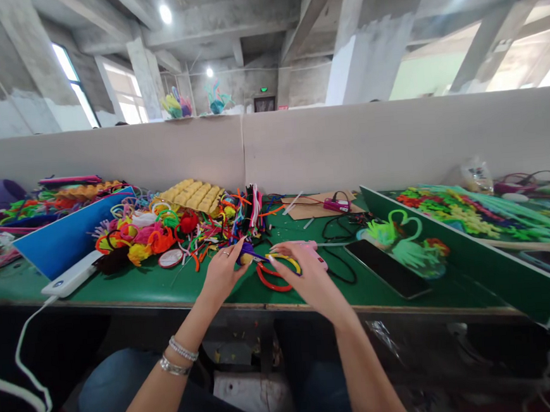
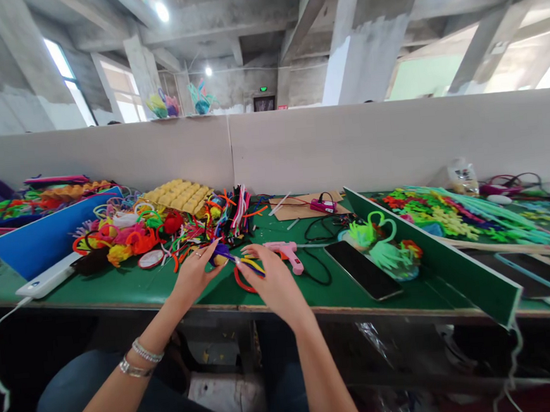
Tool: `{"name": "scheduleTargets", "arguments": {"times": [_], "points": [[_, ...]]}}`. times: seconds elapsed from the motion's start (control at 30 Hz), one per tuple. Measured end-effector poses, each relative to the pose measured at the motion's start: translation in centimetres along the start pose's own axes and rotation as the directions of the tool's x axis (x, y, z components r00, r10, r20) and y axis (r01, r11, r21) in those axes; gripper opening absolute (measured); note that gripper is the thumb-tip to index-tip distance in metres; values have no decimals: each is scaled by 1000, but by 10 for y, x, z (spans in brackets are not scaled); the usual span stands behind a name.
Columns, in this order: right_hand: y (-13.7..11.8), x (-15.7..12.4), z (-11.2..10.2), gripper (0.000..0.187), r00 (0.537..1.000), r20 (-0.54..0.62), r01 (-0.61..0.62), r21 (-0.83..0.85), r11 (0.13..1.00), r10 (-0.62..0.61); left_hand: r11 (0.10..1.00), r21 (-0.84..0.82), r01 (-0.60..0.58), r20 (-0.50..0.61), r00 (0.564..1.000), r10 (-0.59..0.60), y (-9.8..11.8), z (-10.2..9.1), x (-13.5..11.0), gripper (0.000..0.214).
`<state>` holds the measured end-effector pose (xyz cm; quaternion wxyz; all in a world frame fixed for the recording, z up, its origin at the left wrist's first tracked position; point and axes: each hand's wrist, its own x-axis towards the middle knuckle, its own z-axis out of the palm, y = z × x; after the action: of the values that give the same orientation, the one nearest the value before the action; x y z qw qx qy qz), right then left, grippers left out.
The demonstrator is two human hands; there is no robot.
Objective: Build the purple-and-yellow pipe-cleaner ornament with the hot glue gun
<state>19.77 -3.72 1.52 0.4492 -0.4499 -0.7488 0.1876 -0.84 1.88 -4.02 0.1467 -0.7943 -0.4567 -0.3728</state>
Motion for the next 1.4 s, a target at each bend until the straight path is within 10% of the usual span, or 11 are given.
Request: {"name": "scheduleTargets", "arguments": {"times": [0.27, 0.77, 1.1, 1.4], "points": [[5, 4, 46, 28, 993, -94, -96, -351, 931, 67, 998, 12, -61, -10, 998, 62, 1, -2, -1, 55], [11, 7, 42, 25, 998, -58, -6, -272, 962, -10, 964, -244, 105, 21, 995, -102, 7, -9, 3, 82], [9, 7, 35, 27, 1000, -3, -13, -207, 978, 13, 987, -157, -43, -6, 999, 42, 4, -8, 1, 51], [14, 10, 25, 33, 997, 63, -30, -57, 998, 34, 891, -436, 123, 61, 992, -107, 11, -13, 5, 53]]}}
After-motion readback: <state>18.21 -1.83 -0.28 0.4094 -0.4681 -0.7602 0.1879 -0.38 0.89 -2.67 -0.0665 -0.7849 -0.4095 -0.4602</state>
